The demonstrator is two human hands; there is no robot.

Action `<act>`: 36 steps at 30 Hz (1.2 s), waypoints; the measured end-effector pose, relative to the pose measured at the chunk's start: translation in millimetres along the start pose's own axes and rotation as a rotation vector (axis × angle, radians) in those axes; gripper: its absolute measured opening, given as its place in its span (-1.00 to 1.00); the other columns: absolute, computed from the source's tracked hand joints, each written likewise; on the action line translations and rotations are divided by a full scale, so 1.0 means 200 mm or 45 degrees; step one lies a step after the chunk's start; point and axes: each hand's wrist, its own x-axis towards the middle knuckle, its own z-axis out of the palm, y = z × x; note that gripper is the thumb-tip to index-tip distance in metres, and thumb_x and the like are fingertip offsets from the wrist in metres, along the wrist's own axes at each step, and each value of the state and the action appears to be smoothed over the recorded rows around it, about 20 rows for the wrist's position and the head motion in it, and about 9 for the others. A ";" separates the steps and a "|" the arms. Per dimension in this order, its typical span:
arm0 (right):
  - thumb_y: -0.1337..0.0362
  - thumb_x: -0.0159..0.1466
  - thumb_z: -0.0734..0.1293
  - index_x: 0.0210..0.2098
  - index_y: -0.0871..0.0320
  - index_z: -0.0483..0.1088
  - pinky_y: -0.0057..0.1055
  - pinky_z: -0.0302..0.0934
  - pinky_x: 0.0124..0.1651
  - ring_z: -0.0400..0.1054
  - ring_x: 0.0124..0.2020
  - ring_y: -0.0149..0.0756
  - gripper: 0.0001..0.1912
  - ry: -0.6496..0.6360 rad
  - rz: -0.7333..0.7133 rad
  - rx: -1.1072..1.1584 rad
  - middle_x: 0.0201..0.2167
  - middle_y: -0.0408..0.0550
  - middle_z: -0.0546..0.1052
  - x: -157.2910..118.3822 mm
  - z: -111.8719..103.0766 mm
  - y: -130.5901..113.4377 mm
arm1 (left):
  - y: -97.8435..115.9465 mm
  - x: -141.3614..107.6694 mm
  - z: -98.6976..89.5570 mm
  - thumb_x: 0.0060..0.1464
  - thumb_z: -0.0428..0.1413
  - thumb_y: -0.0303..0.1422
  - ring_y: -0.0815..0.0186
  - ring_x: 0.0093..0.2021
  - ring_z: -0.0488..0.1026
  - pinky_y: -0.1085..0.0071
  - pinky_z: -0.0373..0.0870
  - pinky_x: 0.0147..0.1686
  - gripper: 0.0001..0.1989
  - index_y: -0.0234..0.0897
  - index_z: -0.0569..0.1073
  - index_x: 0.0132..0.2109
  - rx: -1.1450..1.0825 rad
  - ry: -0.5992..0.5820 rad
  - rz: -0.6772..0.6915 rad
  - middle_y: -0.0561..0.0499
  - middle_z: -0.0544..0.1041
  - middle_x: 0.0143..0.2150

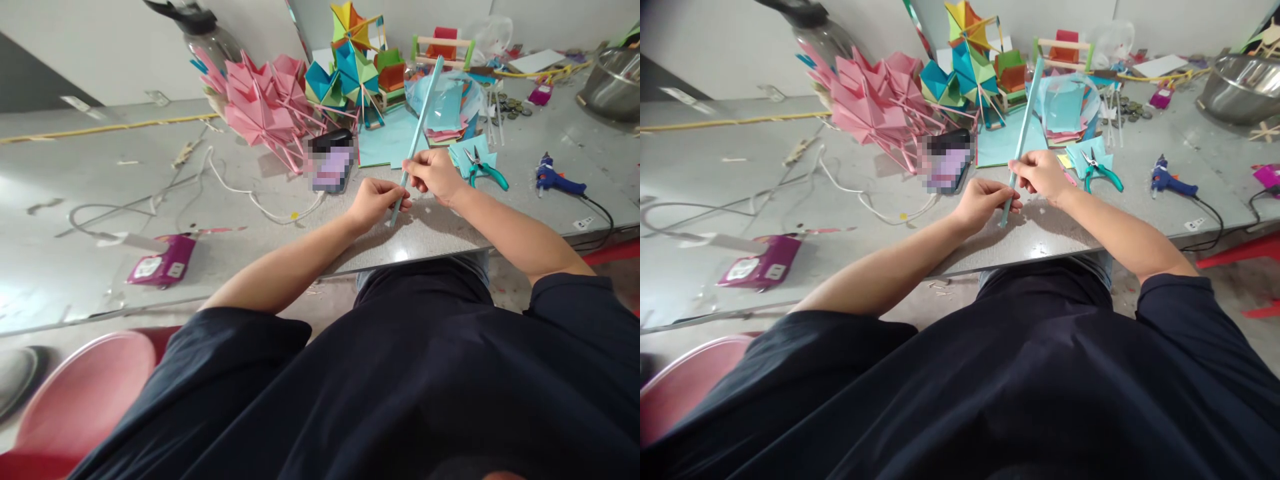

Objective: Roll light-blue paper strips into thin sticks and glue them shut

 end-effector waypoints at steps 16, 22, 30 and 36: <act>0.27 0.61 0.48 -0.44 0.16 0.45 -0.57 0.12 -0.61 0.27 -0.68 -0.52 -0.55 -0.028 0.010 0.120 -0.62 -0.19 0.48 0.02 0.00 0.02 | 0.00 0.01 0.02 0.34 0.30 -0.50 0.38 -0.49 0.65 0.49 0.63 -0.36 -0.77 -0.38 0.66 -0.36 0.078 0.064 0.161 -0.02 0.70 -0.46; 0.33 0.60 0.46 -0.44 0.14 0.40 -0.56 0.12 -0.60 0.25 -0.67 -0.52 -0.56 -0.118 0.043 0.121 -0.61 -0.21 0.48 0.00 0.02 0.02 | 0.02 0.02 0.02 0.46 0.27 -0.42 0.41 -0.49 0.61 0.49 0.60 -0.35 -0.72 -0.35 0.65 -0.31 -0.013 -0.006 0.155 0.00 0.68 -0.45; 0.37 0.69 0.32 -0.38 0.14 0.42 -0.60 0.03 -0.60 0.16 -0.65 -0.54 -0.56 0.113 0.008 0.135 -0.60 -0.25 0.42 0.03 -0.01 -0.01 | 0.04 0.00 0.01 0.38 0.24 -0.47 0.41 -0.52 0.55 0.49 0.54 -0.38 -0.70 -0.31 0.61 -0.39 0.068 -0.055 0.046 0.04 0.59 -0.53; 0.40 0.64 0.38 -0.45 0.11 0.34 -0.57 0.05 -0.59 0.14 -0.66 -0.54 -0.52 0.075 0.029 0.105 -0.60 -0.26 0.41 0.01 0.06 0.05 | 0.06 0.01 0.02 0.36 0.23 -0.48 0.44 -0.60 0.40 0.53 0.37 -0.51 -0.78 -0.26 0.59 -0.32 0.111 -0.001 0.131 0.12 0.50 -0.59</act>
